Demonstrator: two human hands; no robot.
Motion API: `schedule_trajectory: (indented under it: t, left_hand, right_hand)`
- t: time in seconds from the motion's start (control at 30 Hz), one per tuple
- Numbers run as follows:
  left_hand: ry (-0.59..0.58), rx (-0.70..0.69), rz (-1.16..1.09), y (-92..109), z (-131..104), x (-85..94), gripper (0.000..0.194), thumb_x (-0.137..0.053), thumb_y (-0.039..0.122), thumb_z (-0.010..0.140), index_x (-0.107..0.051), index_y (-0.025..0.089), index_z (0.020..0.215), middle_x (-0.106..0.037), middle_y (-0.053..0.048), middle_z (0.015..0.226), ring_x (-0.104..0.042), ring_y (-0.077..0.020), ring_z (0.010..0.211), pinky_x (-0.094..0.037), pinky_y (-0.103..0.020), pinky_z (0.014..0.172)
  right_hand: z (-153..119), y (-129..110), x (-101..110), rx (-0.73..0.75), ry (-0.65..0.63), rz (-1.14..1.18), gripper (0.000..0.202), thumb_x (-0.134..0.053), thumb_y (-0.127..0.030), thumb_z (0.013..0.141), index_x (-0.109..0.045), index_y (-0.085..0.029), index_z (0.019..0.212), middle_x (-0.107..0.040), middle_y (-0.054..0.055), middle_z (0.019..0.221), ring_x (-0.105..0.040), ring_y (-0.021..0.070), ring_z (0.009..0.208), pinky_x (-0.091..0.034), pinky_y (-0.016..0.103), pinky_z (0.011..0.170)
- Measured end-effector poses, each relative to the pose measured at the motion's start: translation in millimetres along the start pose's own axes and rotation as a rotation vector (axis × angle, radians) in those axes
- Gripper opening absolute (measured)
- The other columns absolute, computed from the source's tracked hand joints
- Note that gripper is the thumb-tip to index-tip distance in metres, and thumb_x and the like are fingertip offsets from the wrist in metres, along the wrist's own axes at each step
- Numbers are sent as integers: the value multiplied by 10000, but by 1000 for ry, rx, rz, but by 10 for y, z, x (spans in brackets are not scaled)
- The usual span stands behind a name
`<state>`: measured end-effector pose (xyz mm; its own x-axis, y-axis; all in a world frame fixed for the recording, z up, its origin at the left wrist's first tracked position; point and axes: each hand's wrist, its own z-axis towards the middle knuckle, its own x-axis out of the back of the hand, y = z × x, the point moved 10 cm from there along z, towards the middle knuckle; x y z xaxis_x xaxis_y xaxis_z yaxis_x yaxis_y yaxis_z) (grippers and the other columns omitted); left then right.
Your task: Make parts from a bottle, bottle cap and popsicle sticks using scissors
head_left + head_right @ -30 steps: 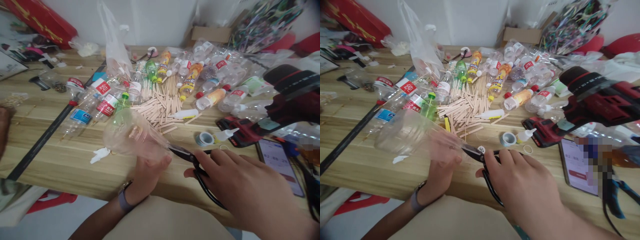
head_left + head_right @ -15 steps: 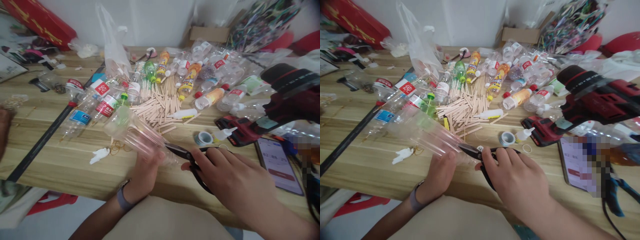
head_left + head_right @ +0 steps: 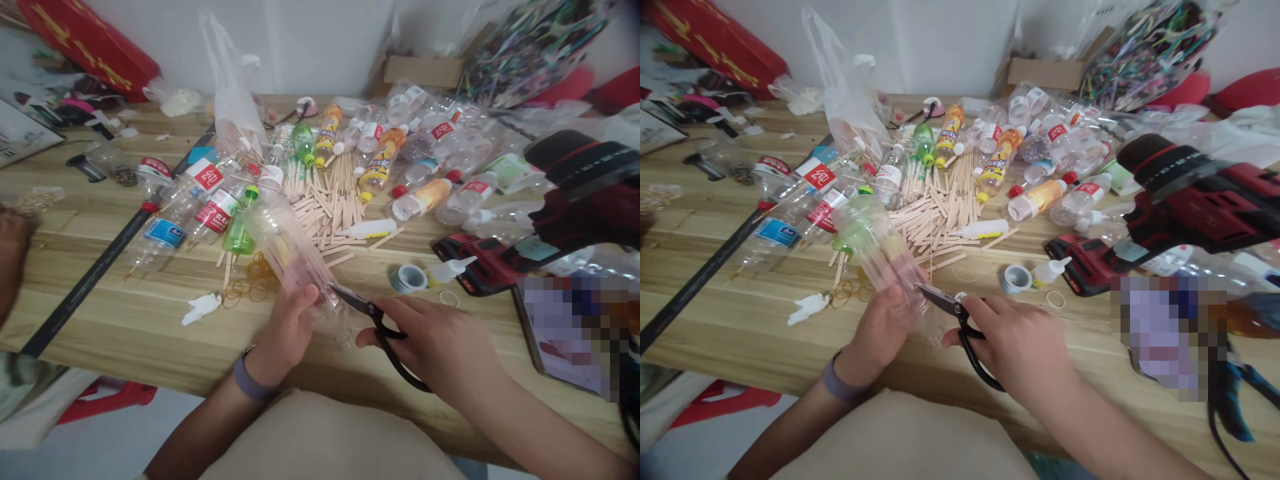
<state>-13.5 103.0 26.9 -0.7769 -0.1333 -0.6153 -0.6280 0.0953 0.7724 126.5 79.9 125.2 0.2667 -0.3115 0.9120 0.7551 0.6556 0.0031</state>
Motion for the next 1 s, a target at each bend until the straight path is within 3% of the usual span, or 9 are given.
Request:
schedule_trajectory:
  t: [0.13,0.23,0.4,0.6,0.77,0.9,1.0]
  left_hand:
    - [26,103,-17,-97,39,51,320,-774,461,699,-686,228,900,-653,-11,797,-585,-179,737,-475,-314,709]
    - [57,177,-38,-137,54,85,359,-785,475,683,-694,197,891,-664,-25,798,-585,-175,714,-475,-321,694]
    - [55,237,-70,-131,65,55,431,-794,508,658,-700,192,937,-656,-16,760,-575,-164,671,-463,-308,649]
    - [42,103,-54,-43,55,60,442,-796,491,700,-675,209,1018,-683,-8,868,-601,-165,775,-472,-307,747]
    - [23,-41,64,42,34,72,493,-768,490,747,-642,243,1154,-689,-10,923,-632,-200,856,-483,-346,837]
    - [37,-102,162,88,8,75,493,-766,503,739,-643,247,1141,-698,-20,930,-635,-218,873,-491,-348,829]
    - [65,-136,230,135,-10,83,429,-765,454,743,-648,252,1103,-704,-41,1023,-634,-261,1000,-485,-369,879]
  right_hand:
    - [-22,64,-99,-47,-49,126,578,-319,-667,1017,-675,-218,939,-672,-28,670,-619,124,511,-297,267,467]
    - [-53,108,-180,-59,-103,159,521,-399,-666,999,-671,-226,933,-681,-30,685,-631,133,538,-297,265,478]
    - [-42,109,-94,-32,-41,24,587,-277,-632,1040,-677,-216,933,-675,-8,720,-619,158,542,-295,298,508]
    - [-48,103,-37,-81,-53,-90,679,-215,-690,1010,-688,-203,1038,-643,38,794,-623,198,629,-319,315,544]
    - [-31,-3,27,-14,-29,-112,668,-235,-659,1022,-702,-181,1042,-613,38,745,-579,201,590,-330,322,577]
    - [-17,-60,96,-6,11,-134,633,-258,-629,1035,-696,-180,949,-598,14,666,-518,169,490,-251,318,538]
    - [-11,-94,113,3,16,-161,641,-235,-616,1044,-677,-191,855,-562,4,612,-515,175,475,-225,318,541]
